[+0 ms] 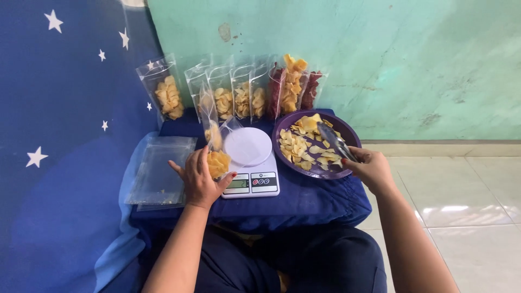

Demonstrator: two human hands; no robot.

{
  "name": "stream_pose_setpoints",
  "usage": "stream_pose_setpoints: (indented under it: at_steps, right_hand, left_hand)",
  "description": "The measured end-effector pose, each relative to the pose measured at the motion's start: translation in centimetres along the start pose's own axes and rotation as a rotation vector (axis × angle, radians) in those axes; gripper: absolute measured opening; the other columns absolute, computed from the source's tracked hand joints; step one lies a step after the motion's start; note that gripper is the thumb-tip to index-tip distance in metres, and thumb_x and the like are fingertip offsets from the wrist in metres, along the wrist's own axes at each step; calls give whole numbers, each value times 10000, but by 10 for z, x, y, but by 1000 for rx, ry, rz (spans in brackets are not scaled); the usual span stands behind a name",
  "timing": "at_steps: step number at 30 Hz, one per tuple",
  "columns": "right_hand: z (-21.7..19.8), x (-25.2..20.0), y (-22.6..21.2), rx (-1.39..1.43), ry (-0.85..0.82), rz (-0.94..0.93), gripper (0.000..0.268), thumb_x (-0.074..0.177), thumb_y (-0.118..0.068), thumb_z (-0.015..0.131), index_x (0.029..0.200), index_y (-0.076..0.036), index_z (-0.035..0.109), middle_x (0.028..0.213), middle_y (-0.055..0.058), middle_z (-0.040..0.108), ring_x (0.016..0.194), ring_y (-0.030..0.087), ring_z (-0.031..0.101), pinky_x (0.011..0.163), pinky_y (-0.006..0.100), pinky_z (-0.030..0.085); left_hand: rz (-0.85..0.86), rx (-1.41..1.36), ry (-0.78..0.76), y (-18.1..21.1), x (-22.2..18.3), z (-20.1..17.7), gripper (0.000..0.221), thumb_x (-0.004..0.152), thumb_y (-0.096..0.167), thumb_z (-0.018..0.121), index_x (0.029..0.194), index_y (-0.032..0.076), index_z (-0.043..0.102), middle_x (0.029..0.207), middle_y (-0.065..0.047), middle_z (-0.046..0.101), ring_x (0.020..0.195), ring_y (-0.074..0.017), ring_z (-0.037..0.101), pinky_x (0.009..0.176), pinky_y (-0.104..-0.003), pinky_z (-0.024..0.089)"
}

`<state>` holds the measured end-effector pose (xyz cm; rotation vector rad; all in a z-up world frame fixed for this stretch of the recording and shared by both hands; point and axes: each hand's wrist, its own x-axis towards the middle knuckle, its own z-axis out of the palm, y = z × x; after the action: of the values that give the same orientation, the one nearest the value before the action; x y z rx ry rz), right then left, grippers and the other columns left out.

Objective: Weighing and bagging chips using a digital scale and tongs to reach a specific weight per bag.

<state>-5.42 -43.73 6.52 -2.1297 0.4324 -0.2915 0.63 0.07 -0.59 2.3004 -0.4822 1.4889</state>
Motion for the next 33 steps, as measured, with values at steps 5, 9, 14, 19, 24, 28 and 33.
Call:
stream_pose_setpoints:
  at_steps: [5, 9, 14, 19, 24, 28, 33]
  right_hand:
    - [10, -52, -81, 211, -125, -25, 530, 791, -84, 817, 1287, 45, 684, 762, 205, 725, 558, 180, 639, 491, 251, 486]
    - [21, -64, -104, 323, -242, -75, 519, 766, -30, 834, 1263, 45, 704, 649, 183, 680, 490, 196, 632, 429, 256, 481]
    - [35, -65, -111, 333, -321, -82, 542, 780, -48, 840, 1291, 47, 688, 581, 165, 649, 473, 178, 613, 426, 251, 476]
    - [46, -69, -122, 363, -348, -59, 548, 777, -46, 853, 1293, 38, 692, 574, 172, 655, 464, 171, 621, 415, 234, 470]
    - [63, -67, -128, 159, -325, -15, 501, 768, -153, 879, 1247, -70, 758, 492, 121, 631, 410, 171, 591, 403, 250, 454]
    - [80, -61, -143, 85, -357, -26, 503, 740, -201, 887, 1221, -108, 773, 488, 117, 629, 410, 172, 593, 405, 258, 466]
    - [82, -69, -185, -95, -383, -163, 521, 747, -226, 866, 1252, -147, 765, 560, 96, 681, 520, 175, 667, 561, 294, 531]
  left_hand:
    - [-13, -5, 3, 2, 1, -1, 973, 873, 836, 514, 1419, 32, 548, 1270, -142, 600, 1169, -321, 608, 1125, -752, 88]
    - [-26, -15, -15, 1, -1, 0, 962, 868, 818, 542, 1436, 42, 532, 1280, -141, 590, 1196, -329, 600, 1135, -733, 55]
    - [-37, -11, -27, 0, -2, 1, 965, 857, 819, 556, 1442, 53, 526, 1283, -138, 593, 1202, -326, 602, 1143, -728, 30]
    - [-46, -8, -30, -1, -4, 3, 959, 854, 807, 573, 1447, 55, 523, 1298, -145, 589, 1217, -333, 597, 1147, -730, 12]
    - [-53, -10, -31, -1, -4, 2, 954, 851, 799, 585, 1437, 48, 525, 1296, -139, 585, 1217, -328, 598, 1156, -713, -18]
    - [-83, -4, -22, -3, -4, 2, 968, 854, 818, 560, 1437, 46, 530, 1303, -141, 585, 1214, -328, 601, 1162, -706, -3]
    - [-123, -24, 21, -6, -6, 4, 958, 867, 792, 557, 1432, 19, 537, 1265, -168, 584, 1179, -349, 610, 1149, -725, 54]
